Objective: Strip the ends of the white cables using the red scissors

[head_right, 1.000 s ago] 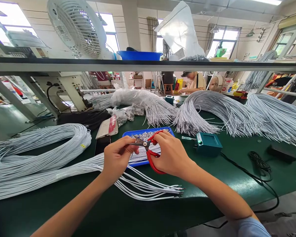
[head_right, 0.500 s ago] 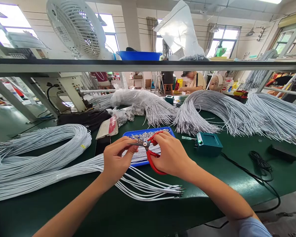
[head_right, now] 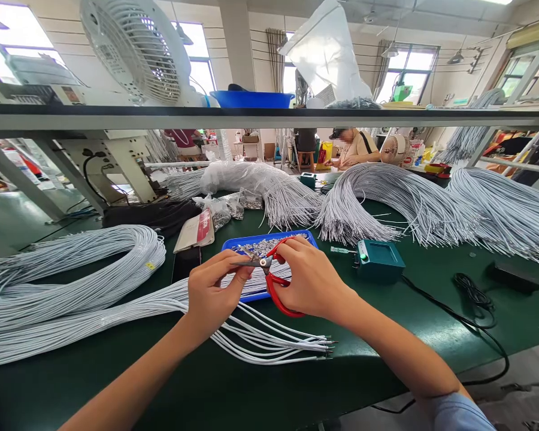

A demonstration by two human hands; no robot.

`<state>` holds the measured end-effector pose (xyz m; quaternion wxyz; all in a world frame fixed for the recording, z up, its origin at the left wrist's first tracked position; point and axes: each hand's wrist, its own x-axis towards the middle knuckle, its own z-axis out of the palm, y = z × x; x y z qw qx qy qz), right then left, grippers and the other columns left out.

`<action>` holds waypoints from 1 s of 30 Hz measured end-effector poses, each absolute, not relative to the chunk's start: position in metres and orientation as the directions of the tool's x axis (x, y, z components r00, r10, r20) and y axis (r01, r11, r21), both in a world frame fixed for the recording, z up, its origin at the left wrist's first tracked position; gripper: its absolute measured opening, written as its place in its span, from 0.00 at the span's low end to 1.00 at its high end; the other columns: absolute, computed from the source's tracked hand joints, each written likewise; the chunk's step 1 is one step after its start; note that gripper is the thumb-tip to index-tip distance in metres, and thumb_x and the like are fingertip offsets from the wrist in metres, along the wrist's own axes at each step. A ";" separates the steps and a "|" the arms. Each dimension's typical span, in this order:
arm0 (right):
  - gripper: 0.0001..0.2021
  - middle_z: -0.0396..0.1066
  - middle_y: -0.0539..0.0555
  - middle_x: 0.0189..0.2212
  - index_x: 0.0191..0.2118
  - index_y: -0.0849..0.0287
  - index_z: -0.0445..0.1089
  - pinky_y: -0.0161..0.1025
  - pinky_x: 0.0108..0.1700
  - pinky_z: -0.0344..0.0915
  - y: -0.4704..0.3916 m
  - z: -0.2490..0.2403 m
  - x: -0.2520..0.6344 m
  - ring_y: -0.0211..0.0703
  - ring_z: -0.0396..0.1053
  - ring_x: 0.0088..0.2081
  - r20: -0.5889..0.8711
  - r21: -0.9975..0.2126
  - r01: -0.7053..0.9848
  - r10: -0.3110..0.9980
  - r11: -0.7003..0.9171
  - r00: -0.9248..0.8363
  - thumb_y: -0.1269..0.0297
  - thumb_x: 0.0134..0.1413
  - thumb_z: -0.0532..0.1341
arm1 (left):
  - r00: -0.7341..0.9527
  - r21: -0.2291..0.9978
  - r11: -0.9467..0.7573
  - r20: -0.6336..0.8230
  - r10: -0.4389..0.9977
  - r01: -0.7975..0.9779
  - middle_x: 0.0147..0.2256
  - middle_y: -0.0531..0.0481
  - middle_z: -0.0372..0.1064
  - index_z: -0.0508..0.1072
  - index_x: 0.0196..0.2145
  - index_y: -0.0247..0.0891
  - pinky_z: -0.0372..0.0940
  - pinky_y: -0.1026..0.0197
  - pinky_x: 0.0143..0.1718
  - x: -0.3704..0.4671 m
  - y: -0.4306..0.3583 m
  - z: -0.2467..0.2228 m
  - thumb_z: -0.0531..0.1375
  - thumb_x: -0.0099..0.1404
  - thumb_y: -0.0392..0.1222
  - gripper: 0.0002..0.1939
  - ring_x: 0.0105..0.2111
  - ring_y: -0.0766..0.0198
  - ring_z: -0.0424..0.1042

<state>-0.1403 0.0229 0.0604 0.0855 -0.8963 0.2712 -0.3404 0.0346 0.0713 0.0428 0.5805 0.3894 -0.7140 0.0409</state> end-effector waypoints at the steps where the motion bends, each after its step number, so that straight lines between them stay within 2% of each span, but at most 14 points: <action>1: 0.06 0.68 0.55 0.33 0.32 0.59 0.61 0.40 0.37 0.61 0.023 0.061 -0.140 0.45 0.62 0.37 0.564 -0.336 -0.428 -0.544 -0.839 0.622 0.71 0.47 0.60 | -0.025 0.393 0.695 0.861 -0.509 -0.603 0.28 0.48 0.73 0.75 0.31 0.35 0.68 0.66 0.28 0.035 0.071 0.043 0.59 0.61 0.29 0.05 0.28 0.66 0.71; 7: 0.07 0.65 0.53 0.30 0.30 0.58 0.60 0.39 0.37 0.59 0.023 0.061 -0.141 0.44 0.59 0.35 0.545 -0.358 -0.428 -0.558 -0.830 0.626 0.71 0.48 0.61 | -0.060 0.418 0.694 0.832 -0.552 -0.586 0.27 0.49 0.72 0.75 0.31 0.35 0.67 0.66 0.27 0.035 0.074 0.046 0.58 0.62 0.30 0.06 0.27 0.66 0.71; 16: 0.09 0.65 0.51 0.28 0.26 0.58 0.59 0.38 0.35 0.57 0.021 0.061 -0.141 0.41 0.59 0.33 0.527 -0.430 -0.390 -0.577 -0.814 0.624 0.69 0.48 0.62 | -0.068 0.376 0.707 0.856 -0.513 -0.599 0.27 0.49 0.72 0.74 0.31 0.35 0.66 0.66 0.27 0.033 0.074 0.043 0.58 0.63 0.30 0.06 0.26 0.67 0.70; 19: 0.08 0.65 0.51 0.26 0.26 0.58 0.60 0.37 0.33 0.56 0.010 0.062 -0.144 0.41 0.59 0.31 0.502 -0.428 -0.439 -0.612 -0.790 0.612 0.67 0.50 0.61 | 0.009 0.403 0.647 0.853 -0.522 -0.647 0.27 0.50 0.71 0.73 0.31 0.35 0.66 0.66 0.29 0.038 0.072 0.045 0.58 0.64 0.31 0.06 0.27 0.67 0.69; 21: 0.08 0.65 0.51 0.25 0.26 0.59 0.61 0.37 0.32 0.55 0.002 0.062 -0.145 0.40 0.59 0.29 0.478 -0.435 -0.483 -0.649 -0.760 0.591 0.65 0.50 0.61 | 0.104 0.470 0.604 0.836 -0.539 -0.643 0.26 0.50 0.70 0.73 0.31 0.35 0.66 0.66 0.28 0.041 0.071 0.046 0.58 0.64 0.34 0.05 0.26 0.67 0.69; 23: 0.07 0.67 0.51 0.25 0.27 0.60 0.63 0.38 0.31 0.56 -0.005 0.061 -0.144 0.40 0.60 0.29 0.467 -0.508 -0.472 -0.691 -0.720 0.551 0.64 0.50 0.61 | 0.157 0.537 0.593 0.806 -0.571 -0.599 0.27 0.50 0.69 0.73 0.32 0.35 0.66 0.66 0.27 0.043 0.070 0.048 0.58 0.64 0.35 0.05 0.27 0.67 0.69; 25: 0.05 0.68 0.51 0.27 0.28 0.60 0.65 0.38 0.32 0.58 -0.007 0.058 -0.141 0.39 0.62 0.28 0.476 -0.641 -0.356 -0.715 -0.681 0.511 0.65 0.50 0.61 | 0.140 0.564 0.603 0.785 -0.604 -0.563 0.28 0.50 0.70 0.74 0.32 0.35 0.67 0.67 0.27 0.043 0.070 0.048 0.59 0.63 0.35 0.03 0.27 0.66 0.70; 27: 0.03 0.69 0.50 0.27 0.28 0.59 0.65 0.38 0.32 0.61 -0.005 0.055 -0.137 0.38 0.64 0.29 0.517 -0.743 -0.163 -0.712 -0.649 0.475 0.67 0.50 0.60 | 0.080 0.568 0.622 0.770 -0.633 -0.539 0.27 0.49 0.71 0.74 0.31 0.35 0.66 0.67 0.26 0.040 0.071 0.048 0.60 0.62 0.35 0.03 0.27 0.67 0.70; 30: 0.04 0.70 0.50 0.28 0.27 0.58 0.64 0.39 0.36 0.64 0.001 0.051 -0.134 0.40 0.68 0.32 0.613 -0.761 0.077 -0.674 -0.645 0.412 0.70 0.49 0.61 | -0.027 0.580 0.655 0.738 -0.674 -0.484 0.23 0.51 0.70 0.75 0.30 0.36 0.65 0.67 0.25 0.035 0.072 0.046 0.60 0.63 0.33 0.05 0.23 0.68 0.69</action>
